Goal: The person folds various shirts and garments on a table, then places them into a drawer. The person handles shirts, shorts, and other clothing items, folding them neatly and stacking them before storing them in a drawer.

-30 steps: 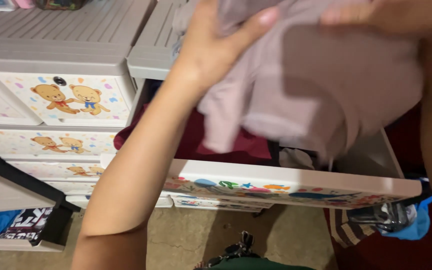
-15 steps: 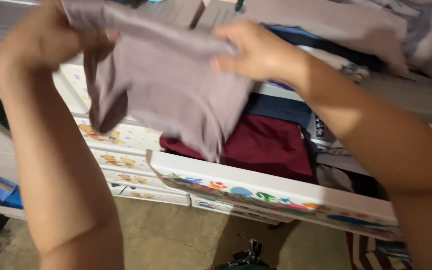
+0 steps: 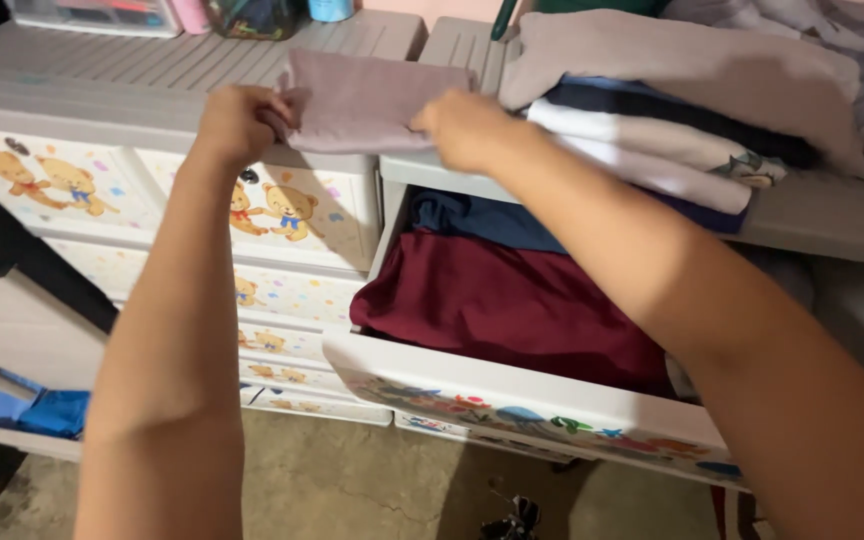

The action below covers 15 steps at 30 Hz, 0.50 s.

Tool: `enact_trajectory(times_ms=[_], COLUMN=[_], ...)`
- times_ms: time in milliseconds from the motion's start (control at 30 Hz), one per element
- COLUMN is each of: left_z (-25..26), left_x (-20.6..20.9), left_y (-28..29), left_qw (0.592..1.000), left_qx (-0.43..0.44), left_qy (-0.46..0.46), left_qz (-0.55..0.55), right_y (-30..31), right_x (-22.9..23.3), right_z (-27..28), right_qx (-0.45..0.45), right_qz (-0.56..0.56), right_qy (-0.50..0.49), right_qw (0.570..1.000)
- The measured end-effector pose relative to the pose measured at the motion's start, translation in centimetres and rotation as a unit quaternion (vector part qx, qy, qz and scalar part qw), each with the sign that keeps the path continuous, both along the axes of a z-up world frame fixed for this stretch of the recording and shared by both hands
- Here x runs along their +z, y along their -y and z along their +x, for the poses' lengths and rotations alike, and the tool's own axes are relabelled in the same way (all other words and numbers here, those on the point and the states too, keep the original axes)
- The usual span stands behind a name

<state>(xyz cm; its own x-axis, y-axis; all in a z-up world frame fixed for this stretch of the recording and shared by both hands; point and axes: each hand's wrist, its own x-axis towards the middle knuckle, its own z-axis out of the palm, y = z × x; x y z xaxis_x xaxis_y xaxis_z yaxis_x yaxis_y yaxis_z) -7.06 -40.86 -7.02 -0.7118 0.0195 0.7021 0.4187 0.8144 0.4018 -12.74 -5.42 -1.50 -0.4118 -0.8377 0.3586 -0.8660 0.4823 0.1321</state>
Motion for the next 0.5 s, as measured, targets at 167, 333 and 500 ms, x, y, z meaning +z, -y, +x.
enact_trajectory(times_ms=[167, 333, 500], left_z=[3.2, 3.9, 4.2], left_x=[3.4, 7.8, 9.7], left_y=[-3.9, -13.3, -24.9], left_qw=[0.985, 0.982, 0.976], left_qx=[0.157, -0.012, -0.149], left_qy=[0.001, -0.167, -0.148], left_qz=[-0.068, -0.092, -0.053], right_y=[-5.5, -14.0, -19.6], right_x=[3.6, 8.9, 9.4], right_z=[5.1, 6.7, 6.1], right_qx=[0.120, -0.167, -0.123], right_qz=[-0.186, -0.193, -0.136], right_qy=[-0.027, 0.008, 0.004], right_qw=[0.975, 0.967, 0.983])
